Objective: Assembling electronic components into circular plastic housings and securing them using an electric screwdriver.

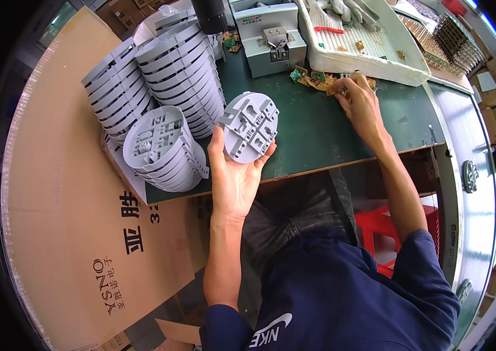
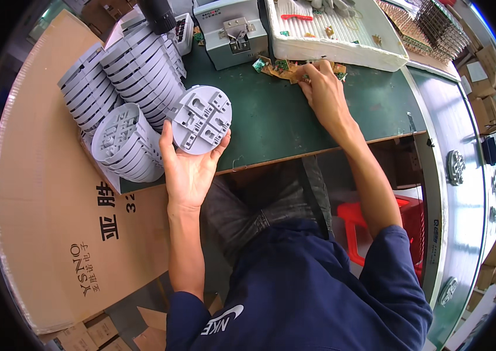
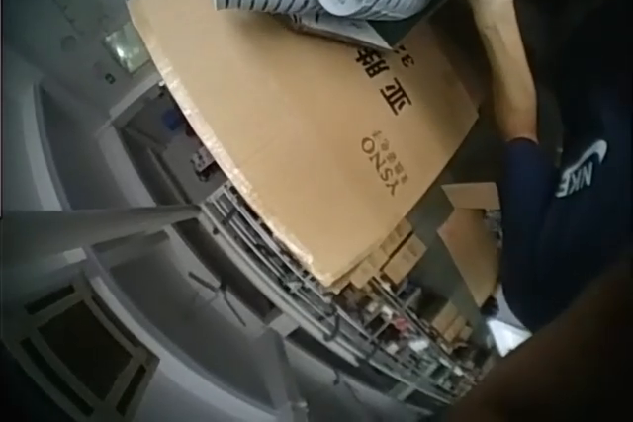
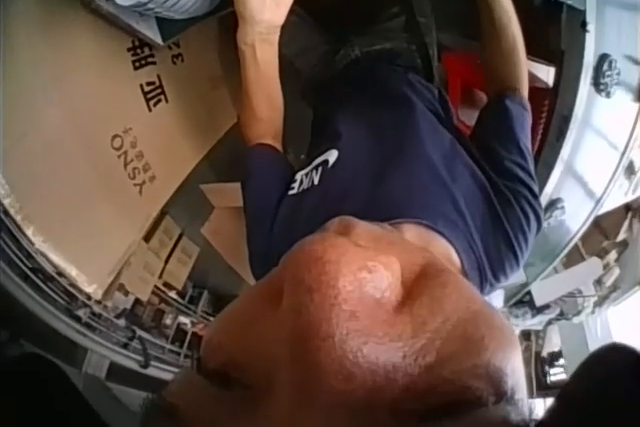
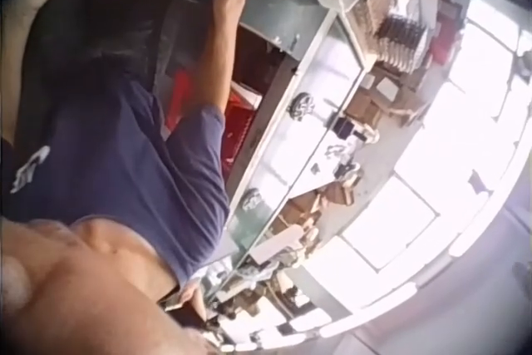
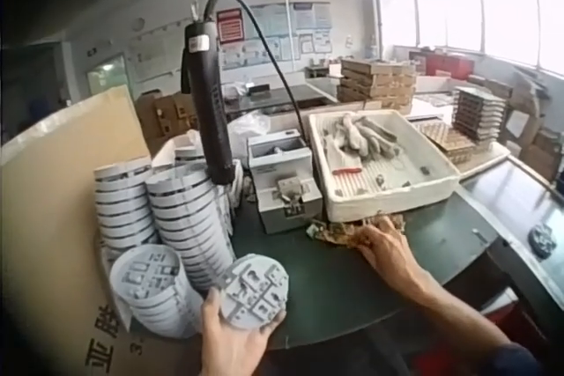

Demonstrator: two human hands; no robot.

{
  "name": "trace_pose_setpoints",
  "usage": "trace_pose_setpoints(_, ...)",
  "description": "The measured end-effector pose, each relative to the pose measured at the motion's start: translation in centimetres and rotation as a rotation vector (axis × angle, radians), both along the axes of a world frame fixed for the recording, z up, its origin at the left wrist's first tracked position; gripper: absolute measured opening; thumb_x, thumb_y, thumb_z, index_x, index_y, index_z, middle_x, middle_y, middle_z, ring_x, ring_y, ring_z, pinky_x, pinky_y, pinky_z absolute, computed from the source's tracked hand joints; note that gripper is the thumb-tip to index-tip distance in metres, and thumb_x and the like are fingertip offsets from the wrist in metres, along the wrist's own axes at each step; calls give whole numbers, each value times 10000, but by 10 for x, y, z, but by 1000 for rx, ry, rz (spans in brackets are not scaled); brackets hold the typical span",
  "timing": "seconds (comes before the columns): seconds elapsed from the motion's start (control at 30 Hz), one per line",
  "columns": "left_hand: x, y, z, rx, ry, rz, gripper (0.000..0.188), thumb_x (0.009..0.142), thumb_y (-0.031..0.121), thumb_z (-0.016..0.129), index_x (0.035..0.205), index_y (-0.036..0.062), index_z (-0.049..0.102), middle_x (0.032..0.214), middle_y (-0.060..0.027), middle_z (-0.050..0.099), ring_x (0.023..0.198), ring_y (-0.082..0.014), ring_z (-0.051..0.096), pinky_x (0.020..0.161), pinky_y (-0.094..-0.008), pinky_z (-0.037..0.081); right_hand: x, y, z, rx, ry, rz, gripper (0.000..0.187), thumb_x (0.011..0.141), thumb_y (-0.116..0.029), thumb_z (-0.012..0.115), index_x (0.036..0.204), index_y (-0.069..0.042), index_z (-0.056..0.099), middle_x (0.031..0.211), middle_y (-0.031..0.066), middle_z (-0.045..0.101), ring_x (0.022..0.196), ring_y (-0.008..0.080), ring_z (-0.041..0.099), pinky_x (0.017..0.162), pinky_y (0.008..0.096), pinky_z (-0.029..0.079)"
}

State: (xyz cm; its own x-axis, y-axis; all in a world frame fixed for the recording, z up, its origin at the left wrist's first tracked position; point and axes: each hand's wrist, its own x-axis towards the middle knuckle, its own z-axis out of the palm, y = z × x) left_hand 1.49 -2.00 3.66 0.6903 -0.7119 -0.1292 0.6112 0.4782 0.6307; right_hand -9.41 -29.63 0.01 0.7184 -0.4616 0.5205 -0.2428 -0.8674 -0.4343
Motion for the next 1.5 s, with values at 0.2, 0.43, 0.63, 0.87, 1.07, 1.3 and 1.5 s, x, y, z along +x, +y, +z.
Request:
trace_pose_setpoints(0.2,-3,-10,-14,377,-668,120,728,978,526,639,1435,-30,527,1409,-163,565,1297,-282,539,1091,-449,428,-18,-8,9,158,-120,-45,292,879,-46,778,1163,-62,714,1099,130,693,854,219,741,775,323,587)
trace_pose_setpoints(0.43,-7,-32,-44,922,-1603,375,830,803,444,854,1443,28,528,1522,-279,404,1377,-457,380,1122,-552,353,-24,-10,14,546,-263,-36,293,935,-21,730,1226,5,712,1036,67,755,936,119,725,811,267,586)
trace_pose_setpoints(0.63,-14,-45,-25,711,-1659,529,717,888,378,807,1444,23,528,1460,-271,485,1322,-400,482,1093,-509,403,-28,-10,18,806,-336,79,198,938,-5,730,1122,41,674,1025,74,732,973,163,730,841,279,592)
trace_pose_setpoints(0.87,-20,-77,13,258,-640,-149,513,1046,316,645,1392,-53,561,1220,-131,690,1042,-177,678,957,-325,547,-27,49,35,938,-483,444,255,908,111,709,1130,42,603,1156,108,655,1089,218,705,946,330,604)
trace_pose_setpoints(1.07,-20,-77,6,229,-641,-90,415,999,229,721,1311,-29,630,1115,-86,707,983,-124,672,903,-281,554,-28,64,46,785,-350,490,238,898,104,720,1107,25,637,1218,105,639,1116,172,663,981,309,576)
trace_pose_setpoints(1.3,-24,-62,-3,276,-916,77,343,952,114,756,1272,12,684,1074,-77,737,973,-139,703,910,-297,562,-30,68,56,1049,-226,505,239,939,59,694,1175,39,663,1278,119,661,1140,159,658,1012,315,560)
trace_pose_setpoints(1.5,-27,-50,-4,243,-864,114,270,926,77,766,1188,25,730,1091,-105,767,958,-152,722,870,-308,574,-35,61,43,1011,-161,550,349,911,56,712,1257,27,678,1265,97,676,1147,161,667,1039,306,545)
